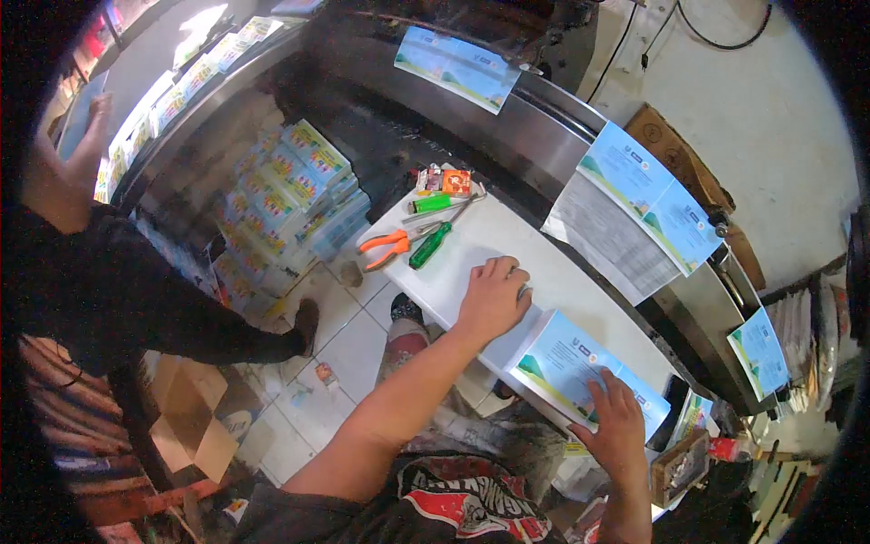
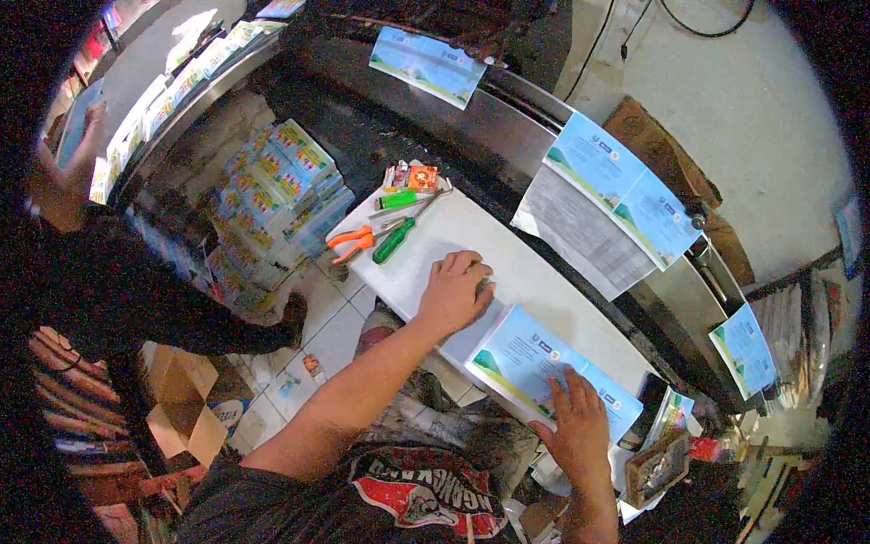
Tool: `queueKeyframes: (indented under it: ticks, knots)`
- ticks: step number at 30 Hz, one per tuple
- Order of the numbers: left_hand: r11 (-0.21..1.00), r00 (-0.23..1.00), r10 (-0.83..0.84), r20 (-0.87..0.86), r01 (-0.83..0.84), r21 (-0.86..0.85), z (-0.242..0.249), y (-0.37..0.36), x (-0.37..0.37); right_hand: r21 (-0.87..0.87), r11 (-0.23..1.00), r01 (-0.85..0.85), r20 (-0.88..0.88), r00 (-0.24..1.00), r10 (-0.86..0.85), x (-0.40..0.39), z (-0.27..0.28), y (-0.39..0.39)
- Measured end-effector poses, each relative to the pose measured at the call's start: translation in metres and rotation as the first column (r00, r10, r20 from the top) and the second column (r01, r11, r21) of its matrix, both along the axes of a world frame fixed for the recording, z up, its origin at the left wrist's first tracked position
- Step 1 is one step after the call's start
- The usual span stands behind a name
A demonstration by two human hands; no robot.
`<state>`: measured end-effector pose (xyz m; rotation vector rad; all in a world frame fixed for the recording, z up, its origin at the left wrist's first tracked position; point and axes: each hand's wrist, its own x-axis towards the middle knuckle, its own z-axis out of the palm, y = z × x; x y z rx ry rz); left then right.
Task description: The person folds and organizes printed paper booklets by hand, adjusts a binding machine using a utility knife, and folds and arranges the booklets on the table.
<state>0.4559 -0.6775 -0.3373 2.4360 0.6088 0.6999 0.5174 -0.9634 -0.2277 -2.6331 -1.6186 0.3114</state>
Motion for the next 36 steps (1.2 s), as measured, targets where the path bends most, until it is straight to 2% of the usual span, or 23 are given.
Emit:
queueKeyframes:
  ticks: [15,17,33,35,36]
  knots:
    - [1.000,1.000,-0.003,-0.014,0.003,-0.007,-0.0008,0.0004,0.0000,-0.023,0.999,0.047,-0.047,0.998,-0.048,-0.0006,0.0028,-0.0001]
    - [1.000,1.000,-0.008,-0.011,0.008,0.011,-0.0011,0.0008,-0.0004,0.025,0.999,0.021,0.007,1.000,-0.021,-0.0014,0.0023,-0.0001]
    - [1.000,1.000,-0.003,0.002,0.003,0.001,-0.0001,-0.0034,0.0014,0.032,0.999,0.032,-0.012,0.999,-0.032,0.0032,0.0013,-0.0047]
    - [1.000,1.000,-0.004,0.007,0.003,0.020,-0.0039,-0.0024,0.0033,0.069,0.998,-0.005,0.007,1.000,0.004,0.0041,0.0008,-0.0079]
    - [0.999,1.000,0.016,-0.006,-0.015,0.038,-0.0083,-0.0022,0.0056,0.060,0.997,0.044,0.017,0.999,-0.045,0.0041,0.0039,-0.0095]
